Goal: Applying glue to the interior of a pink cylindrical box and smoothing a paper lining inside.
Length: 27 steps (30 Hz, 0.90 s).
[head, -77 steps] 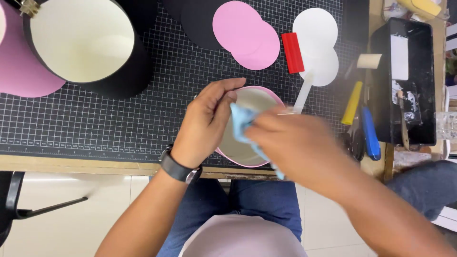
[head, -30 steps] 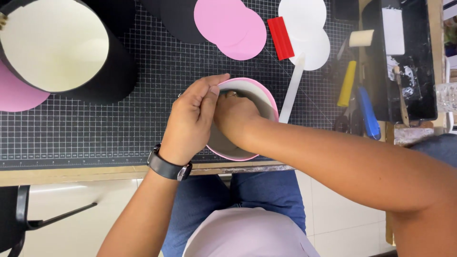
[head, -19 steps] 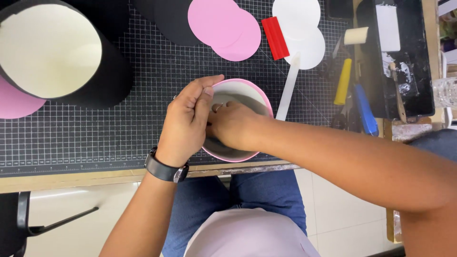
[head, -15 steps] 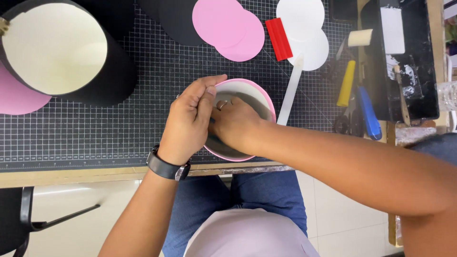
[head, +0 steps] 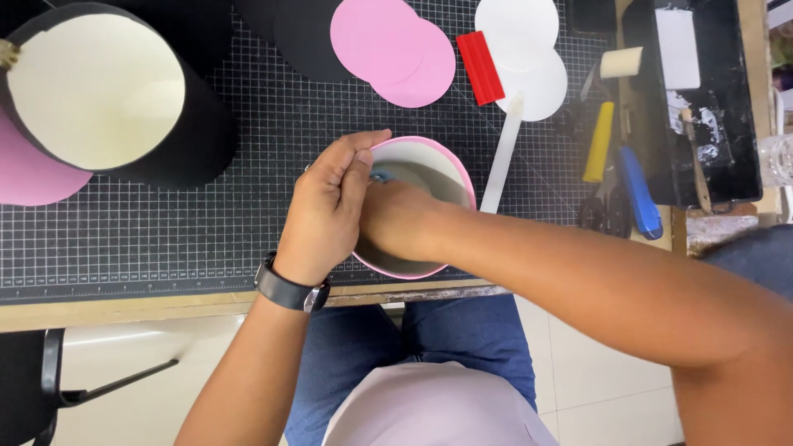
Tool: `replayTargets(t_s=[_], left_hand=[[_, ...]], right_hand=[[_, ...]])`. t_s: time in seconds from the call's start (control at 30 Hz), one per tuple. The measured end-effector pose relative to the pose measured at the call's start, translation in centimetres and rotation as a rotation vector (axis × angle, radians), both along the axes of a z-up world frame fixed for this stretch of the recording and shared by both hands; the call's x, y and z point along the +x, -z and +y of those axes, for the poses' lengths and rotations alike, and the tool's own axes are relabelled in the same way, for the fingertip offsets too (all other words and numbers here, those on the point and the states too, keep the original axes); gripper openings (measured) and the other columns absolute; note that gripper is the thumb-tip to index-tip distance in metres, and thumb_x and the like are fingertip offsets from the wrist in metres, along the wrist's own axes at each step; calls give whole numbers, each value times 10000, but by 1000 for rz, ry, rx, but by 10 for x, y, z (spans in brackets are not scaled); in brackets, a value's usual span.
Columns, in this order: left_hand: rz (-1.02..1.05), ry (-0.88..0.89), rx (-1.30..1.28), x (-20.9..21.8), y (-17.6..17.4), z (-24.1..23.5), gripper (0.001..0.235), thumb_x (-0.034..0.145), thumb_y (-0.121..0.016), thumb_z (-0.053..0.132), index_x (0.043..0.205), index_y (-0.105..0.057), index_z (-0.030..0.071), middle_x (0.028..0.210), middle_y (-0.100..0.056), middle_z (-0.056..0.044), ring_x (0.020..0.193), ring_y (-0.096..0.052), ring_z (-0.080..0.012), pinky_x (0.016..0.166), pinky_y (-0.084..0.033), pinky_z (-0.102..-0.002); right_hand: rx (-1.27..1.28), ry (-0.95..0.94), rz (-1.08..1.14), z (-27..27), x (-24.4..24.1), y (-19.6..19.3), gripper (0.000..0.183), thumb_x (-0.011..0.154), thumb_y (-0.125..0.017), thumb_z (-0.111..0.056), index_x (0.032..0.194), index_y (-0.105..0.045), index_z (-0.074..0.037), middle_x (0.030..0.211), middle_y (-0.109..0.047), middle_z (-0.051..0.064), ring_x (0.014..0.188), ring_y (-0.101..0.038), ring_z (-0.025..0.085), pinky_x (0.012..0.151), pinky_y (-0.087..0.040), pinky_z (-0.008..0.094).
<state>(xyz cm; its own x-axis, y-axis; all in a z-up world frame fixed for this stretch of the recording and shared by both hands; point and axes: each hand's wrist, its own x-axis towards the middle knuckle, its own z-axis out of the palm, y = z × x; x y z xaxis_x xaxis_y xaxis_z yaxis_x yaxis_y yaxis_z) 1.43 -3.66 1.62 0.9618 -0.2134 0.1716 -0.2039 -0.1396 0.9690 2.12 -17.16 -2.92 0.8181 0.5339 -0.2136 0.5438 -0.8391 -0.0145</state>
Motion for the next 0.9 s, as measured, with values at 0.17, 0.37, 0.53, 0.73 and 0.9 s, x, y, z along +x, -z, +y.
replayTargets(t_s=[0.17,0.37,0.53,0.73,0.9], left_hand=[[-3,-16,16,1,-2,1,301,1090,-433,68,1252,-684,26,1213,-726,-167,1181,-681,-348,986,-547,-487],[-20,-11,22,3,-2,2,291,1085,-441,55,1225,-693,20,1229,-725,-165,1191,-678,-360,990,-545,-480],[-42,-28,47,1,-3,4,269,1075,-455,45,1194,-693,7,1239,-724,-171,1187,-675,-386,969,-546,-485],[-32,-53,91,2,-1,4,280,1069,-446,63,1201,-692,51,1227,-729,-141,1165,-678,-386,947,-552,-472],[-49,-33,169,3,-8,9,246,1051,-463,73,1134,-693,46,1194,-741,-144,1106,-679,-432,888,-556,-538]], right_hand=[[198,229,137,10,-9,-14,282,970,-552,-120,963,-805,4,819,-750,137,865,-713,278,764,-495,328],[53,-246,-173,-32,11,46,183,820,-642,-41,702,-770,-98,631,-701,79,701,-715,331,615,-508,432],[-44,-404,-262,-23,8,51,167,725,-649,-47,630,-756,-132,583,-674,82,624,-676,329,551,-388,444],[-251,-368,247,-21,-4,41,215,820,-618,-52,695,-791,-70,679,-733,104,684,-716,338,570,-494,457],[-317,-197,336,-6,3,68,287,903,-563,-142,726,-781,-83,741,-750,116,737,-749,360,472,-526,500]])
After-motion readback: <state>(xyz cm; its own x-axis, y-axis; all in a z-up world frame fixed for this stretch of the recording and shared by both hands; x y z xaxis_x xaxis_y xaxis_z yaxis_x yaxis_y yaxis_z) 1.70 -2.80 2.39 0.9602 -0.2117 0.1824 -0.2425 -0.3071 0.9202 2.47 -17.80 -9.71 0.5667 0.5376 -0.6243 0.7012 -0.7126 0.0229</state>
